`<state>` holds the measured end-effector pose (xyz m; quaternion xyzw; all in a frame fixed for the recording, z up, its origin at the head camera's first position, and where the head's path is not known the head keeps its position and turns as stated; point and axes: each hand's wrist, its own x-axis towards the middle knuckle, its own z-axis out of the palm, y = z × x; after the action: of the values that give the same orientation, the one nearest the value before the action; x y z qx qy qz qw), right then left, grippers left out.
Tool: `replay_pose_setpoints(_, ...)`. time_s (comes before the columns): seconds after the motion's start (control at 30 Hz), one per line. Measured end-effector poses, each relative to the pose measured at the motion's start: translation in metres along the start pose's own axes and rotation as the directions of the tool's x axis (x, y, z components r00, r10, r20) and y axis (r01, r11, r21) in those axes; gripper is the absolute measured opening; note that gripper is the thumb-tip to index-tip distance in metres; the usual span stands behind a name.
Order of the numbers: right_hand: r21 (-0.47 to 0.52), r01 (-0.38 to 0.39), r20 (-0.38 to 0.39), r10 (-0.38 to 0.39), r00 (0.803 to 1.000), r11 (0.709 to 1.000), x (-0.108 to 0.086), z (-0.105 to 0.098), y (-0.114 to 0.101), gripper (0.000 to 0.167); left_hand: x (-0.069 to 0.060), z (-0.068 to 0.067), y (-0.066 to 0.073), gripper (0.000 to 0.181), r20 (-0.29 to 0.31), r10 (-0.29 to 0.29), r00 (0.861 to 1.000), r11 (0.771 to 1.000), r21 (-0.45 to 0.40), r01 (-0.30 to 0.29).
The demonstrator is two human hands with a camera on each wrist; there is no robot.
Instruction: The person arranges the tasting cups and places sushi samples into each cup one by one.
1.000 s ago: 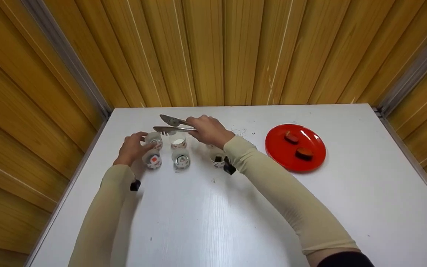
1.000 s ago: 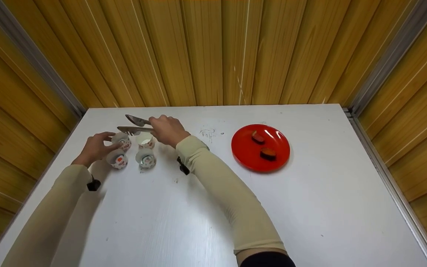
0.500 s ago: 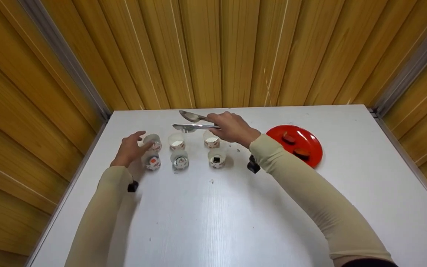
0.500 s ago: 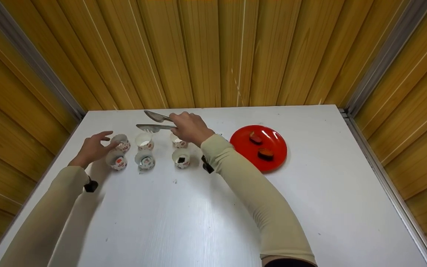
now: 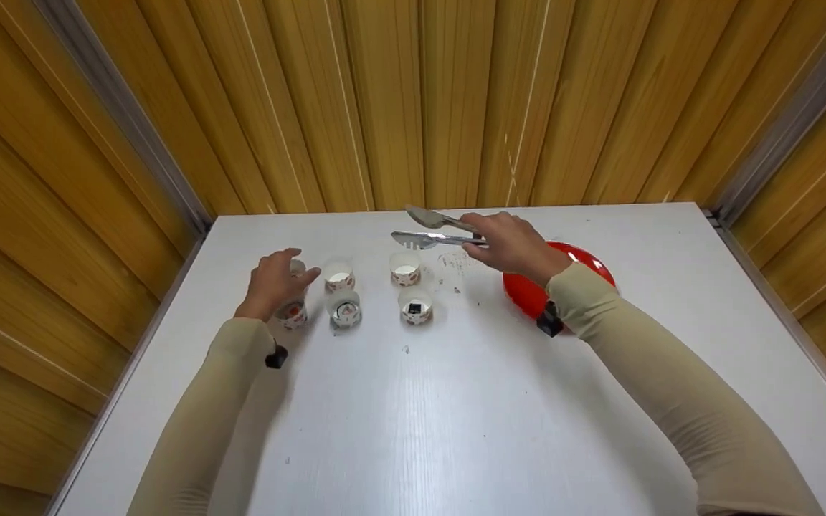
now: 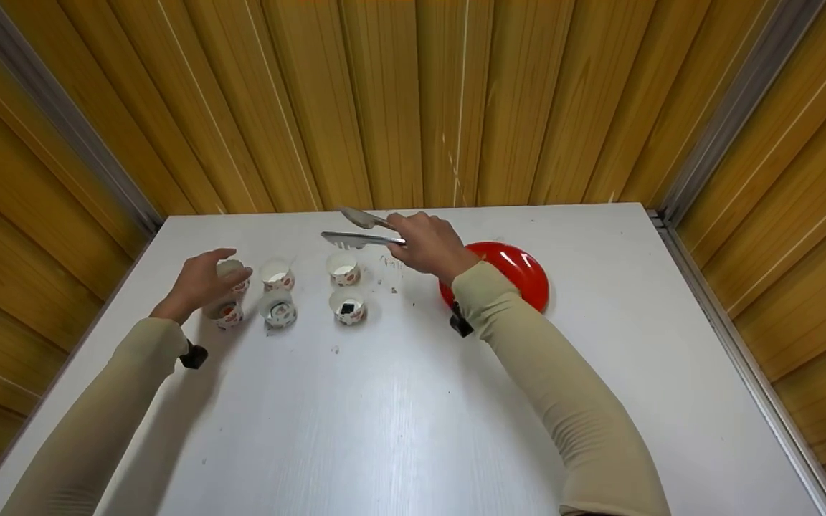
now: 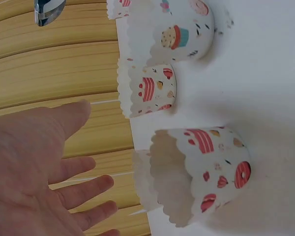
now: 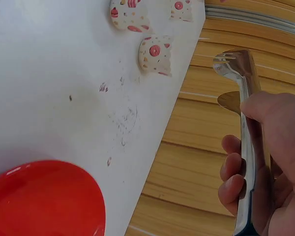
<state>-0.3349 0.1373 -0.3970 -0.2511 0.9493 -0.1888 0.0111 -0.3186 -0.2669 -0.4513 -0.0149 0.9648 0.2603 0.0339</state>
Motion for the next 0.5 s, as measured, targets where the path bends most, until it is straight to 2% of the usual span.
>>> replay_pose_setpoints(0.2, 0.007, -0.034, -0.033, 0.034, 0.999, 0.999, -0.021, -0.008, 0.026, 0.040, 0.001, 0.010, 0.010, 0.066, -0.025, 0.073, 0.997, 0.997, 0.008, -0.073)
replay_pose_setpoints(0.33, 0.010, -0.070, -0.038, 0.071, 0.997, 0.997, -0.035, -0.011, 0.043, 0.042, 0.005, 0.019, 0.014, 0.066, -0.025, 0.081, 0.996, 0.997, 0.020, -0.081)
replay_pose_setpoints(0.5, 0.026, -0.117, -0.019, 0.118, 0.993, 0.993, -0.049, -0.012, 0.061, 0.047, 0.008, 0.028, 0.010, 0.065, -0.038, 0.075, 0.996, 0.996, 0.045, -0.074)
